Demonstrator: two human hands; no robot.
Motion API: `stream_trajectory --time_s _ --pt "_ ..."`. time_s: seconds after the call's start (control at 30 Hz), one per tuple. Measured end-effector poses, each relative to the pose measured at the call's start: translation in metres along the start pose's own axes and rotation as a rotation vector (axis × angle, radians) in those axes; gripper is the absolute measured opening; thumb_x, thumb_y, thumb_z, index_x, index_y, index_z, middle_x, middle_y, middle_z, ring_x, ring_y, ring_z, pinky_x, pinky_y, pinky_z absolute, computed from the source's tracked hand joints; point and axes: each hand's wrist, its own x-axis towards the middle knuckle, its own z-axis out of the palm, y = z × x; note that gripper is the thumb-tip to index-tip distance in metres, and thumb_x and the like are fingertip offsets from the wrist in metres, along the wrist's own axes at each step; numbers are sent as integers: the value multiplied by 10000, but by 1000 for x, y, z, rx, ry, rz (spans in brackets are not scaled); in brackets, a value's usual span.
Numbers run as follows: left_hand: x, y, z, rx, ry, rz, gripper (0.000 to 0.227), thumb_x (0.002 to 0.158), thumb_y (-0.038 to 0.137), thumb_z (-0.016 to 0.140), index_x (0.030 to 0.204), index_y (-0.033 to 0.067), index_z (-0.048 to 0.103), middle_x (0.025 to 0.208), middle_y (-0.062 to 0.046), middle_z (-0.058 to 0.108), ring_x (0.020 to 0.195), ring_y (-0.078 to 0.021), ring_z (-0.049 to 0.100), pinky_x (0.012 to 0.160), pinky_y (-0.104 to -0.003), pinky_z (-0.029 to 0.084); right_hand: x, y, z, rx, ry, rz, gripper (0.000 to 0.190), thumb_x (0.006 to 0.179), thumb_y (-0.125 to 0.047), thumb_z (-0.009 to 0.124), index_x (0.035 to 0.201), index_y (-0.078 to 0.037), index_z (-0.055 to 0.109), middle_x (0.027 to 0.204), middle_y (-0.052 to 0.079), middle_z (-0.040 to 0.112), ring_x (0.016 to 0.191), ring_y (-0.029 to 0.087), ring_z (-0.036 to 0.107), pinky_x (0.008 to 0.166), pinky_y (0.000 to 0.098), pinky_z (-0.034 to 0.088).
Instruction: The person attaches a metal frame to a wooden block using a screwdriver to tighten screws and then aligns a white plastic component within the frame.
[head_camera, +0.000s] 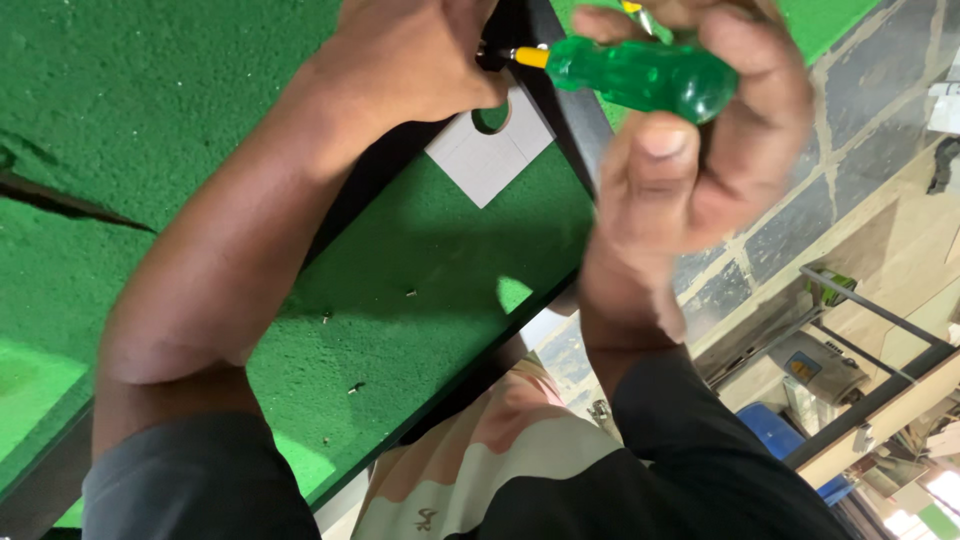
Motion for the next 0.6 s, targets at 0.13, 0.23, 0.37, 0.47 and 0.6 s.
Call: stream_trajectory --time_s 0.13,0.23,0.37,0.47,0.6 --pt "4 2 -2 -2 -95 -54 455 755 354 805 1075 46 706 795 -163 705 701 -359 697 568 -485 537 17 -30 -31 -438 -354 -9 412 922 60 793 1143 51 445 927 175 529 796 315 697 721 377 590" --pt "4 4 -3 47 -66 -33 484 742 360 804 1092 42 700 811 -172 712 730 -373 703 572 -505 540 11 8 -26 -484 -176 -121 312 917 41 745 1084 13 484 901 112 490 743 227 505 713 370 495" --pt "1 3 -1 30 50 24 520 745 378 823 1121 39 703 847 -166 723 733 -379 700 558 -499 529 -5 20 2 -535 -5 -142 192 940 -118 684 1009 -12 540 857 130 600 667 282 553 594 399 489" --pt "-1 2 0 48 92 55 550 750 455 864 1091 54 705 852 -150 728 758 -366 707 605 -493 528 -10 24 26 -410 131 -72 203 945 -125 699 1009 -9 545 852 130 600 668 268 563 588 382 489" --pt "-2 1 -5 -43 -59 -47 551 721 400 863 1132 79 683 925 -116 720 831 -337 705 674 -483 525 -7 15 22 -252 142 38 219 953 -134 720 1008 -5 552 844 130 600 669 248 575 580 359 489"
